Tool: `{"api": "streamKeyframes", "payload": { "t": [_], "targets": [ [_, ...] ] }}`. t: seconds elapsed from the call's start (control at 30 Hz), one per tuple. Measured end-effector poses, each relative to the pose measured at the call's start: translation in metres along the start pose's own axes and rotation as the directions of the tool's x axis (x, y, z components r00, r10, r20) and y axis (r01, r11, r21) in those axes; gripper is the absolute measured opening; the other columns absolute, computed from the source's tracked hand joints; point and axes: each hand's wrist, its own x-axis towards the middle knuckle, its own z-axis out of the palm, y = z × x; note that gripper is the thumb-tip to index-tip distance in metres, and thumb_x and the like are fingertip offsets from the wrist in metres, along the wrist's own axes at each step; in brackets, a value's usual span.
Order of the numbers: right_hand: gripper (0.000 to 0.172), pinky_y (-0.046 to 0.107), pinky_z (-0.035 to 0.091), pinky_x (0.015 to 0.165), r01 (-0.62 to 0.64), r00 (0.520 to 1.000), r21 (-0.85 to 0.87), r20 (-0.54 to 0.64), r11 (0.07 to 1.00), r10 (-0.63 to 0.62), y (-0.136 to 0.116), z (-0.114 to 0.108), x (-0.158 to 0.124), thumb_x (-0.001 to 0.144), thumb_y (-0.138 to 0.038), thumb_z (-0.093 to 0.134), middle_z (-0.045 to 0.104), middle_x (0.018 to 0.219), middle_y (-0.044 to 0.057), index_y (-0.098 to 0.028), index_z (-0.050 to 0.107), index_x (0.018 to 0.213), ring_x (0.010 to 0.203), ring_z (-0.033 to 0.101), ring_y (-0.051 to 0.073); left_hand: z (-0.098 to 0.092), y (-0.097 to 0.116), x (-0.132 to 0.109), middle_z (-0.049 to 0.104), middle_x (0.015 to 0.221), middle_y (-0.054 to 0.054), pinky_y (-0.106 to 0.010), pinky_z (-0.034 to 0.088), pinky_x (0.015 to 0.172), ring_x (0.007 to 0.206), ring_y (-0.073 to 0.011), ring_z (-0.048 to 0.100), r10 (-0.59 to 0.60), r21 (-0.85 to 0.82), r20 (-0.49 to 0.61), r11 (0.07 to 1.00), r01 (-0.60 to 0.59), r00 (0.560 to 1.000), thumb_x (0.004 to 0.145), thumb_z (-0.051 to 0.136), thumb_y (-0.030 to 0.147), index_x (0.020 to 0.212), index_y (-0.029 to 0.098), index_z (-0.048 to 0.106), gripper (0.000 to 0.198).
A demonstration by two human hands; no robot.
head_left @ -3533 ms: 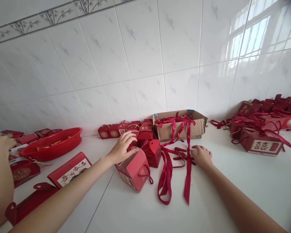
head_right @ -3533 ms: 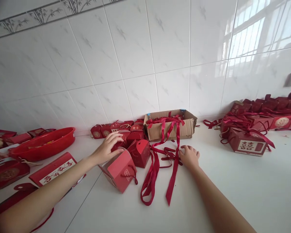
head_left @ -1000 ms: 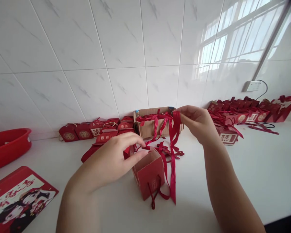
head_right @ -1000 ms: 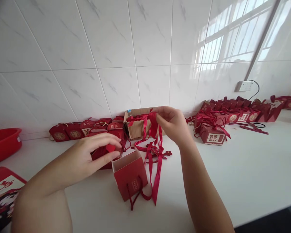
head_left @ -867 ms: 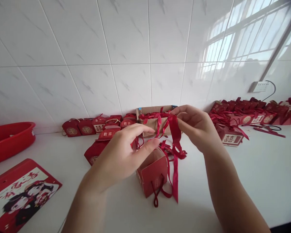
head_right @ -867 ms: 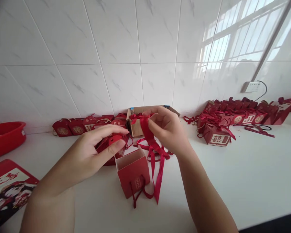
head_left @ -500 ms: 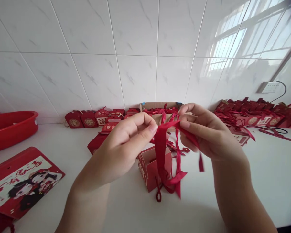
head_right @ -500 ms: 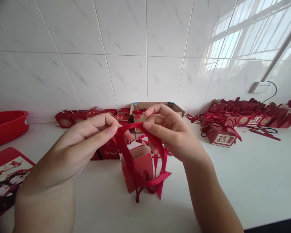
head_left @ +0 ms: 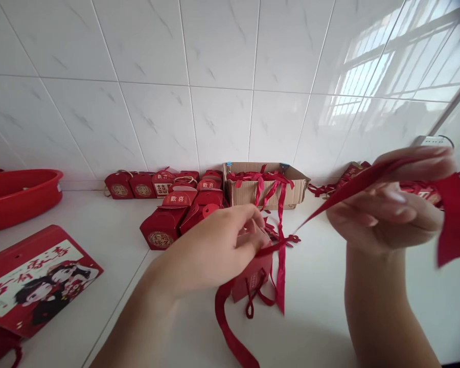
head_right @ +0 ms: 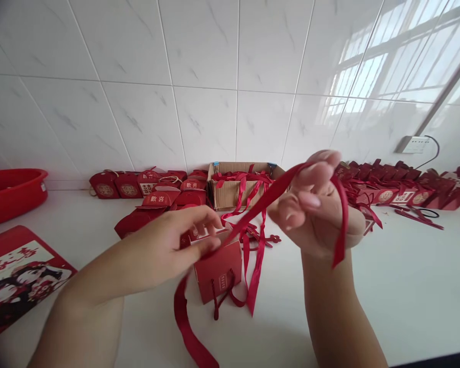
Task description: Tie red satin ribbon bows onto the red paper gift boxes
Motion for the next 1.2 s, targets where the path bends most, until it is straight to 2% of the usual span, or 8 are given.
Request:
{"api": "streamKeyframes", "payload": {
  "t": [0.17, 0.3, 0.43, 0.5, 0.6, 0.73, 0.93, 1.2],
  "targets": [
    [0.021, 0.033, 0.019, 0.045, 0.194, 0.943, 0.341, -0.325, 0.92, -0.078, -0.011, -0.014, -0.005, 0.083, -0.06, 0.047, 0.058, 0.073, 0.002, -0.043, 0.057, 0.09, 0.041, 0.03, 0.014, 0.007, -0.014, 0.019, 0.065, 0.083, -0.004, -0.027, 0.04, 0.05, 0.071, -0.0211, 0.061, -0.223, 0.365, 0.282, 0.925, 0.11, 0.933, 0.072, 0.058, 0.041, 0.083, 0.021, 0.06, 0.022],
    [0.026, 0.037, 0.033, 0.056, 0.19, 0.915, 0.389, -0.403, 0.902, -0.019, -0.017, -0.02, -0.004, 0.091, -0.039, 0.045, 0.057, 0.087, 0.004, -0.035, 0.063, 0.072, 0.066, 0.048, 0.021, 0.016, -0.018, 0.032, 0.065, 0.079, -0.005, -0.027, 0.033, 0.047, 0.069, -0.0231, 0.061, -0.272, 0.47, 0.31, 0.877, 0.102, 0.911, 0.071, 0.056, 0.027, 0.077, 0.021, 0.058, 0.009],
    [0.016, 0.035, 0.037, 0.057, 0.122, 0.914, 0.299, -0.406, 0.946, 0.011, -0.002, -0.029, 0.005, 0.085, -0.035, 0.058, 0.056, 0.091, 0.006, -0.03, 0.065, 0.072, 0.067, 0.047, 0.019, 0.025, -0.019, 0.039, 0.066, 0.085, -0.005, -0.026, 0.037, 0.049, 0.074, -0.0234, 0.062, -0.297, 0.461, 0.308, 0.878, 0.132, 0.904, 0.065, 0.062, 0.022, 0.08, 0.021, 0.059, 0.015],
    [0.012, 0.031, 0.034, 0.051, 0.027, 0.956, 0.236, -0.29, 0.971, 0.044, 0.007, -0.034, 0.009, 0.082, -0.034, 0.063, 0.054, 0.074, 0.004, -0.026, 0.066, 0.075, 0.056, 0.042, 0.014, 0.027, -0.019, 0.04, 0.067, 0.086, -0.005, -0.026, 0.039, 0.05, 0.076, -0.0236, 0.063, -0.312, 0.468, 0.314, 0.873, 0.14, 0.897, 0.065, 0.063, 0.022, 0.083, 0.022, 0.059, 0.019],
    [0.021, 0.027, 0.027, 0.046, -0.201, 0.975, 0.006, 0.098, 0.98, 0.2, 0.019, -0.035, 0.015, 0.081, -0.039, 0.063, 0.042, 0.055, -0.002, -0.019, 0.064, 0.074, 0.048, 0.034, 0.009, 0.027, -0.019, 0.04, 0.067, 0.086, -0.006, -0.026, 0.04, 0.049, 0.075, -0.0239, 0.063, -0.31, 0.507, 0.325, 0.855, 0.112, 0.893, 0.067, 0.064, 0.025, 0.083, 0.021, 0.059, 0.017],
    [0.032, 0.025, 0.029, 0.048, -0.181, 0.767, -0.472, 0.481, 0.863, 0.424, 0.033, -0.027, 0.025, 0.078, -0.046, 0.06, 0.048, 0.059, 0.0, -0.016, 0.062, 0.067, 0.053, 0.038, 0.01, 0.021, -0.022, 0.038, 0.068, 0.088, -0.004, -0.026, 0.04, 0.052, 0.075, -0.0221, 0.062, -0.299, 0.504, 0.356, 0.859, 0.088, 0.885, 0.067, 0.064, 0.027, 0.083, 0.022, 0.06, 0.017],
    [0.034, 0.025, 0.022, 0.046, -0.134, 0.522, -0.58, 0.648, 0.804, 0.554, 0.049, -0.013, 0.035, 0.08, -0.039, 0.053, 0.036, 0.052, -0.004, -0.016, 0.052, 0.055, 0.049, 0.028, 0.007, 0.013, -0.031, 0.038, 0.066, 0.098, -0.001, -0.024, 0.043, 0.057, 0.082, -0.0202, 0.061, -0.266, 0.441, 0.388, 0.894, 0.076, 0.882, 0.064, 0.066, 0.025, 0.092, 0.025, 0.063, 0.029],
    [0.031, 0.024, 0.029, 0.051, -0.061, 0.507, -0.623, 0.654, 0.78, 0.561, 0.054, -0.008, 0.038, 0.08, -0.039, 0.053, 0.048, 0.059, -0.001, -0.014, 0.059, 0.063, 0.053, 0.035, 0.009, 0.013, -0.033, 0.041, 0.058, 0.111, -0.003, -0.024, 0.041, 0.054, 0.086, -0.022, 0.059, -0.21, 0.447, 0.431, 0.894, -0.005, 0.878, 0.065, 0.065, 0.029, 0.096, 0.026, 0.064, 0.031]
  ]
}}
